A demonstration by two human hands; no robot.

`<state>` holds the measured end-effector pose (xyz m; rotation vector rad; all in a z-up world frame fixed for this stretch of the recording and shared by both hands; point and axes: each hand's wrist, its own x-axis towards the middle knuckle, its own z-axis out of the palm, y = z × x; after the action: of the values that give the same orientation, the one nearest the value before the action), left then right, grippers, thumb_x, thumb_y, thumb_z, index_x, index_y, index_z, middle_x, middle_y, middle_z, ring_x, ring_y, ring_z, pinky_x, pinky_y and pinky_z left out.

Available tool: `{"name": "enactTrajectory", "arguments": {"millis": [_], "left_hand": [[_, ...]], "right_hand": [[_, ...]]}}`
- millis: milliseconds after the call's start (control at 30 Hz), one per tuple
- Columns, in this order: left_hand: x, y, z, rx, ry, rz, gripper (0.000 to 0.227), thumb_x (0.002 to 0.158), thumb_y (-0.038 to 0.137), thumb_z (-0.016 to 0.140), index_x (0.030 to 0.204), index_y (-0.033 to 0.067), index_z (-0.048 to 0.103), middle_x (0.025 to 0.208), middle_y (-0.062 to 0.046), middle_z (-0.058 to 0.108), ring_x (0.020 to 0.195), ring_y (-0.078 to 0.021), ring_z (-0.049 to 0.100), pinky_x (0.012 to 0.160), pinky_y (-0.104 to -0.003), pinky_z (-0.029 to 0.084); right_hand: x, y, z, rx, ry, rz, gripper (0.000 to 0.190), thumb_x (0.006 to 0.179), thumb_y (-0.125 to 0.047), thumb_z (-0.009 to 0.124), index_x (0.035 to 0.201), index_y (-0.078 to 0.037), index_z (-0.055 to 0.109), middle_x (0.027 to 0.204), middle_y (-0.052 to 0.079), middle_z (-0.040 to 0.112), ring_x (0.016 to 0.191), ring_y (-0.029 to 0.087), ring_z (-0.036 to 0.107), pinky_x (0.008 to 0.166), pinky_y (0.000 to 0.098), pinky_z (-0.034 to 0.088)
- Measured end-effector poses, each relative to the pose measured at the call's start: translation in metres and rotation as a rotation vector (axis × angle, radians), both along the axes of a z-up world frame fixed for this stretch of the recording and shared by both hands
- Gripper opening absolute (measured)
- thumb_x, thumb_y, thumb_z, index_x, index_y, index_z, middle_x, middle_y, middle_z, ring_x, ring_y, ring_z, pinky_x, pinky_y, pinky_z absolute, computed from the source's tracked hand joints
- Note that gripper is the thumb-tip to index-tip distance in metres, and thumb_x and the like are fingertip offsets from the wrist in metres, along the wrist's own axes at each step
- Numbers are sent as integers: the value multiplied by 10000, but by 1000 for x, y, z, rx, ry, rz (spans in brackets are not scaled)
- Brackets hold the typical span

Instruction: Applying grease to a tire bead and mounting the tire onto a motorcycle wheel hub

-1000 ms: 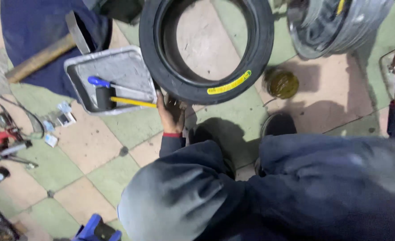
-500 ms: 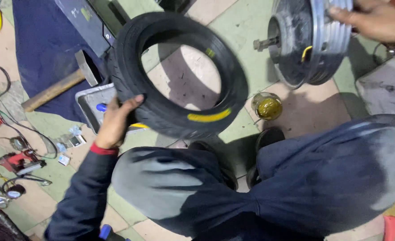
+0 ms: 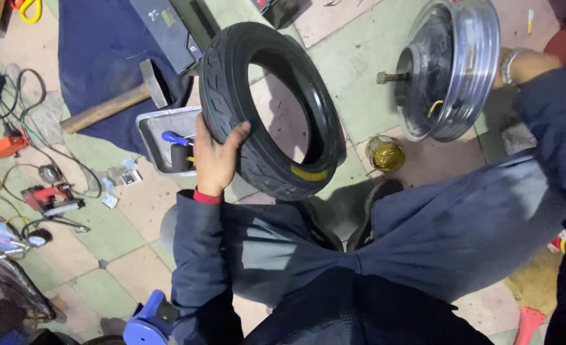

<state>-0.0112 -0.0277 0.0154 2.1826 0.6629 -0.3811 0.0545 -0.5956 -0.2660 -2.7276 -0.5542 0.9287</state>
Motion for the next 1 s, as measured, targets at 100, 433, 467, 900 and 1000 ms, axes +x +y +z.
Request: {"name": "enactTrajectory", "arguments": {"millis": [100, 433, 467, 900, 1000], "left_hand": [[1, -5, 8, -20, -3, 7, 880, 821, 581, 773, 1415, 25, 439, 1279, -374, 587, 1255, -561, 537, 1057, -624, 424], [-12, 5, -3, -55, -88, -68, 910, 793, 602, 806, 1413, 40, 447, 1245, -371, 615, 1234, -575, 555, 1055, -629, 430], [-16, 4, 3, -54, -88, -56, 910, 793, 602, 806, 1413, 40, 447, 1245, -371, 615, 1234, -575, 555, 1055, -629, 430], [-73, 30, 5, 12, -68, -14, 903, 760, 641, 656, 1430, 90, 404, 1331, -208, 648, 1191, -442, 623, 961, -469, 475], [-83, 40, 1, 6, -42, 1, 909, 753, 668, 649, 1419, 98, 411, 1315, -219, 653, 1194, -456, 614, 963, -475, 468]], "right_hand": [[-11, 13, 25, -20, -11, -2, 604, 877, -572, 626, 1086, -20, 755, 962, 239, 778, 947, 457, 752, 834, 524, 588], [-20, 42, 46, -77, -55, 22, 553, 837, -518, 600, 1110, -52, 721, 1011, 219, 765, 924, 453, 744, 833, 517, 596], [-20, 50, 49, -80, -56, 31, 549, 833, -512, 598, 1112, -55, 718, 1016, 217, 764, 922, 452, 743, 832, 517, 596], [-1, 191, 130, -326, -45, 83, 549, 637, -381, 657, 1099, -89, 697, 1024, 278, 761, 963, 470, 726, 765, 512, 596], [-7, 204, 132, -394, -43, 192, 581, 650, -403, 640, 1146, -105, 692, 1069, 260, 768, 1021, 449, 732, 819, 502, 598]]}}
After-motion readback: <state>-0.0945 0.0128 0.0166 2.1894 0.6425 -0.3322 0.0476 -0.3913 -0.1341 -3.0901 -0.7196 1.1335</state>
